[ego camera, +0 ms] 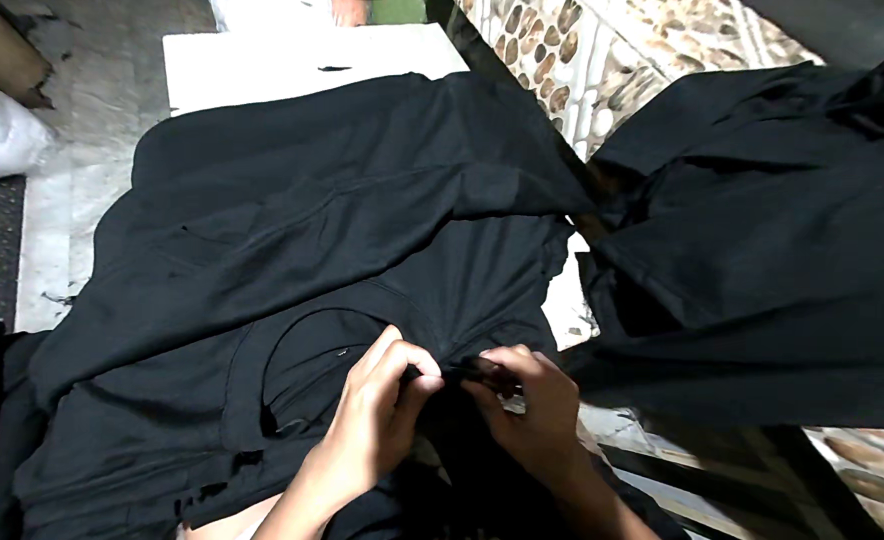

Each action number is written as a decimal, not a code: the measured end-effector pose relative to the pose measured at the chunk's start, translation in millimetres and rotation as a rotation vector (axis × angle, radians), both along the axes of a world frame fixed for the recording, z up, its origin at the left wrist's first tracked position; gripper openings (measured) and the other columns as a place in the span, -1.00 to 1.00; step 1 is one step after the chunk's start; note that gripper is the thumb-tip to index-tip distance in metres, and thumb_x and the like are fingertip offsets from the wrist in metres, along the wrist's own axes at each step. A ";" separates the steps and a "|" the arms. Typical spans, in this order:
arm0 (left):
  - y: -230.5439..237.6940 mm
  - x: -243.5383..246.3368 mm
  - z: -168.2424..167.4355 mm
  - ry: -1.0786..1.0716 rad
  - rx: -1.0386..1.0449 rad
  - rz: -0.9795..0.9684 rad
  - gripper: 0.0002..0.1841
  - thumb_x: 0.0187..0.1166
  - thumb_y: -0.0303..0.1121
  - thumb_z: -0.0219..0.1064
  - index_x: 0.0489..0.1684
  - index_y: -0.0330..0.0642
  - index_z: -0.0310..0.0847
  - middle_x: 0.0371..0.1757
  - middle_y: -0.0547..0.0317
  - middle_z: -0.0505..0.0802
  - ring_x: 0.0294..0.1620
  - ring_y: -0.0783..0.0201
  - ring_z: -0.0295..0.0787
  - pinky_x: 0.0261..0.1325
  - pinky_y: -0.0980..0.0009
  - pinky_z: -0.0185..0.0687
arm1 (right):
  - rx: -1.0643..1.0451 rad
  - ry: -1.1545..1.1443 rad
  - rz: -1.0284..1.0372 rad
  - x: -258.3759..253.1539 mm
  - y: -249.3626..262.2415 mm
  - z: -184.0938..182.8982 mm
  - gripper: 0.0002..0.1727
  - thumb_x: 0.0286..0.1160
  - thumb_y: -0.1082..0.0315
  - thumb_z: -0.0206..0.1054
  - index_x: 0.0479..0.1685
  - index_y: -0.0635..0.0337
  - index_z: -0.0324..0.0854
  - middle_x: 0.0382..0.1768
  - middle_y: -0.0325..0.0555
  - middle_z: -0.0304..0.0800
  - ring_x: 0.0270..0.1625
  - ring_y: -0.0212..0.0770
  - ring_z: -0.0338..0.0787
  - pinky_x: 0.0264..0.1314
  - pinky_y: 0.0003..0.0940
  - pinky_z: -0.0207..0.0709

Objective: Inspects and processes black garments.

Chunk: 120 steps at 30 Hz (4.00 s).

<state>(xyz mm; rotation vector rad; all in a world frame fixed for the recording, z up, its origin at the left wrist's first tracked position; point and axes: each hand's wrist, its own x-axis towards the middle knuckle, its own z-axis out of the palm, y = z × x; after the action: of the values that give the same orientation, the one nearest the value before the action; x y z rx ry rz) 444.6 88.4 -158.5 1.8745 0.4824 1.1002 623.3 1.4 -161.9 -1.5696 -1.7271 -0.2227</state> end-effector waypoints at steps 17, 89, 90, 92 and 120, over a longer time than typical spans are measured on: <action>-1.3 -7.8 0.8 -0.076 -0.084 -0.053 -0.81 0.75 -0.33 0.16 -0.24 -0.26 0.49 -0.20 0.20 0.59 -0.08 0.62 0.51 0.04 0.78 0.41 | -0.005 0.263 0.098 -2.0 4.1 -5.6 -0.69 0.75 0.08 0.23 0.11 0.15 0.50 -0.28 -0.23 0.63 -0.28 -0.62 0.60 -0.14 -0.82 0.47; -55.2 -134.7 -15.6 -0.186 0.010 0.663 -0.82 0.67 -0.35 0.33 -0.30 -0.23 0.74 0.21 0.11 0.90 0.28 0.45 0.80 0.31 0.57 0.70 | -0.197 0.386 0.471 -110.5 48.7 3.4 -0.61 0.56 0.21 0.36 0.06 0.44 0.66 -0.24 -0.07 0.76 -0.24 -0.67 0.62 -0.10 -0.86 0.47; -54.0 -128.3 -20.0 -0.381 -0.131 0.672 -0.85 0.65 -0.33 0.34 -0.32 -0.09 0.78 0.18 0.22 0.92 0.23 0.46 0.84 0.22 0.55 0.75 | -0.188 0.367 0.469 -110.5 48.3 3.1 -0.61 0.56 0.21 0.36 0.03 0.45 0.68 -0.23 -0.05 0.77 -0.22 -0.66 0.63 -0.08 -0.86 0.47; -53.4 -120.9 -20.0 -0.676 -0.369 0.629 -0.84 0.63 -0.27 0.37 -0.39 0.04 0.78 0.11 0.21 0.95 0.10 0.43 0.89 0.09 0.52 0.79 | -0.170 0.293 0.453 -111.2 47.9 2.9 -0.63 0.55 0.21 0.36 -0.04 0.44 0.70 -0.24 0.01 0.76 -0.23 -0.57 0.64 -0.09 -0.83 0.46; -70.0 -117.6 2.5 -0.031 -0.142 0.757 -0.70 0.62 -0.27 0.21 -0.36 -0.37 0.66 -0.40 0.29 0.81 -0.29 0.74 0.68 -0.16 0.78 0.56 | -0.781 1.067 1.128 -133.9 37.5 31.1 0.01 0.57 -0.09 0.27 0.70 0.53 -0.13 0.21 -0.50 0.79 0.08 -0.83 0.67 0.10 -0.81 0.54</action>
<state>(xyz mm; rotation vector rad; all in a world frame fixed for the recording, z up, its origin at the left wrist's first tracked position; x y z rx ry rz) 327.0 18.5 -156.0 1.5679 1.2811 1.5169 489.4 38.9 -130.8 -0.5971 -1.4980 1.6648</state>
